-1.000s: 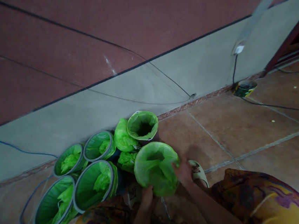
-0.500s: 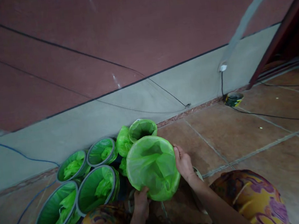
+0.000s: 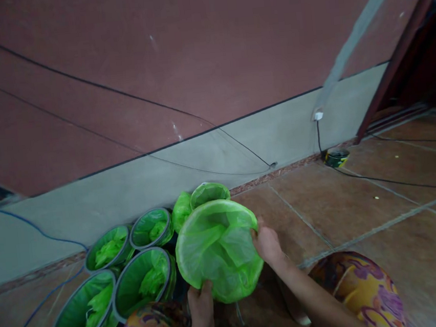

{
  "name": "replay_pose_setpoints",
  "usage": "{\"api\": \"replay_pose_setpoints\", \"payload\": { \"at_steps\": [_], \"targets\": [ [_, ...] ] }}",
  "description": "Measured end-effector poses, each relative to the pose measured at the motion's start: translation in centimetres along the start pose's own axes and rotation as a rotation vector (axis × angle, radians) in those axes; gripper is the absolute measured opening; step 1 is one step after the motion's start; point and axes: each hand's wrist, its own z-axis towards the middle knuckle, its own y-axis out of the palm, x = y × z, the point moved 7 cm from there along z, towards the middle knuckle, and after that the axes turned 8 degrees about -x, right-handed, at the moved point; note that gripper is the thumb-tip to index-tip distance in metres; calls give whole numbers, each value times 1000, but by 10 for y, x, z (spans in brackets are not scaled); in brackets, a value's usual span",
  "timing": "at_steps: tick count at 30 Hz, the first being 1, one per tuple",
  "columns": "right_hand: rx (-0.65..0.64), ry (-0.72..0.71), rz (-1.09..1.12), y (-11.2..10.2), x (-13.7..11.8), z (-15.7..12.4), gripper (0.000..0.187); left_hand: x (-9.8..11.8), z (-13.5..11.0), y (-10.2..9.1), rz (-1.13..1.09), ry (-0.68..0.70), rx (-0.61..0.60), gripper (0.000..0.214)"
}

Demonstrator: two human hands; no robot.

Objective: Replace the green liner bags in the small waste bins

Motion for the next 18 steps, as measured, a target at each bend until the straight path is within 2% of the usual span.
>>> {"api": "replay_pose_setpoints", "payload": {
  "at_steps": [2,4,7,9,13,15,18],
  "targets": [
    [-18,-71,77,-8,-2,-2,55,9,0,-3,5,16,23,24],
    [53,-148,203,-27,-4,-3,67,18,-1,-5,-19,24,32,24],
    [186,-194,349,-61,-9,-1,63,28,-4,-6,-30,30,25,26],
    [186,-260,368,-74,-21,3,58,31,-6,-5,-22,33,19,26],
    [82,-389,304,-72,-50,8,49,27,-6,-4,-1,50,-20,26],
    [108,-369,236,-67,-54,8,45,23,-5,-4,16,57,-37,25],
    [158,-258,59,-55,-50,9,40,19,-3,-6,34,73,-40,25]
  ]
}}
